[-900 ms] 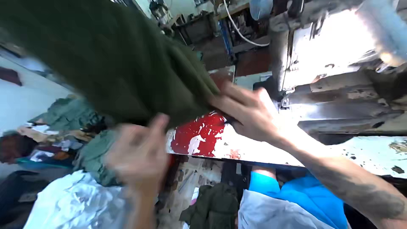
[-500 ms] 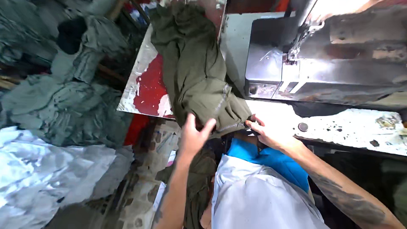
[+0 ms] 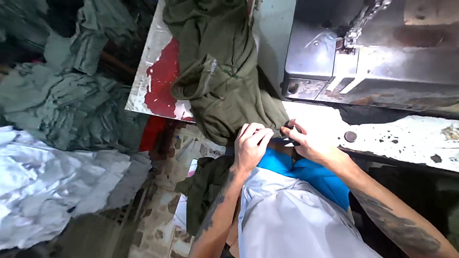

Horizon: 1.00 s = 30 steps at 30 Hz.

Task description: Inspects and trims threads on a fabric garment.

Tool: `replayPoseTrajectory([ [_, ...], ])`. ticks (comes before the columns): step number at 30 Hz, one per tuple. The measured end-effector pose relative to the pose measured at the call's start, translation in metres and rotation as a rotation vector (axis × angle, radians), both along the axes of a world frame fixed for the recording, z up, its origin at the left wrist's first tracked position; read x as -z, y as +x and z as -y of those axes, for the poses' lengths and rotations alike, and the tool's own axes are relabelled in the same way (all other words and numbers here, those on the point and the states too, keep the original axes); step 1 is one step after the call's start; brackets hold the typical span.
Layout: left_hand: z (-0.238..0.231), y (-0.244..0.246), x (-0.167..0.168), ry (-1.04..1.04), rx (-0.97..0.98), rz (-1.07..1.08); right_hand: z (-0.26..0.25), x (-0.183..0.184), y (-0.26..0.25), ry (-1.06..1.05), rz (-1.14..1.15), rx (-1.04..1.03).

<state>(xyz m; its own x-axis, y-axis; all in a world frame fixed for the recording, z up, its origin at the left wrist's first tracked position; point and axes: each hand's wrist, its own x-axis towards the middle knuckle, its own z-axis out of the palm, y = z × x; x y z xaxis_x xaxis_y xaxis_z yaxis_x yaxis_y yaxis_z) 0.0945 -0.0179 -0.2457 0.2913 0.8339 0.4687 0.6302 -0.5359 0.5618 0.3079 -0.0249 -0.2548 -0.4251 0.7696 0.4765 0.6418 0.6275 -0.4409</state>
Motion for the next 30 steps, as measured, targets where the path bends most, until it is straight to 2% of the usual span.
replayPoseTrajectory([
  [3, 0.001, -0.019, -0.022, -0.21, 0.066, 0.291, 0.001, 0.0, -0.001, 0.023, -0.027, 0.02],
  [5, 0.004, -0.031, -0.03, -0.279, 0.034, 0.465, 0.0, 0.0, -0.001, 0.027, -0.028, 0.021],
  [7, 0.008, -0.029, -0.029, -0.175, -0.023, 0.372, 0.0, 0.002, -0.001, 0.023, -0.019, 0.012],
  [10, 0.004, -0.004, -0.013, -0.071, 0.02, -0.015, 0.0, 0.003, -0.001, 0.025, -0.004, 0.012],
  [11, 0.0, 0.001, -0.004, -0.046, 0.032, -0.069, 0.0, 0.003, -0.002, 0.032, -0.005, 0.014],
  [13, -0.007, -0.001, -0.002, -0.047, 0.023, -0.012, 0.0, 0.002, -0.003, 0.037, -0.019, 0.017],
  [15, -0.006, -0.023, -0.025, -0.149, 0.034, 0.204, -0.002, 0.002, -0.003, 0.031, -0.023, 0.024],
  [18, 0.014, -0.076, -0.072, -0.392, 0.006, 0.843, -0.001, 0.002, -0.002, 0.002, -0.03, 0.019],
  [19, 0.023, -0.09, -0.083, -0.401, -0.024, 0.952, 0.0, 0.003, -0.002, 0.002, -0.029, 0.016],
  [20, 0.031, -0.097, -0.09, -0.352, -0.075, 0.914, 0.0, 0.004, -0.001, 0.002, -0.026, 0.012],
  [22, 0.04, -0.089, -0.087, -0.222, -0.165, 0.559, -0.001, 0.004, -0.001, 0.001, -0.023, 0.007],
  [24, 0.036, -0.054, -0.066, -0.141, -0.137, 0.186, -0.001, 0.002, -0.001, -0.007, -0.026, 0.003],
  [26, 0.018, -0.018, -0.036, -0.113, -0.06, -0.067, -0.001, 0.002, 0.0, 0.001, -0.021, 0.007],
  [28, 0.002, 0.0, -0.01, -0.072, -0.016, -0.155, -0.001, 0.003, -0.001, 0.031, -0.028, 0.019],
  [30, -0.005, -0.003, -0.012, -0.073, -0.011, -0.046, -0.002, 0.003, -0.001, 0.04, -0.033, 0.027],
])
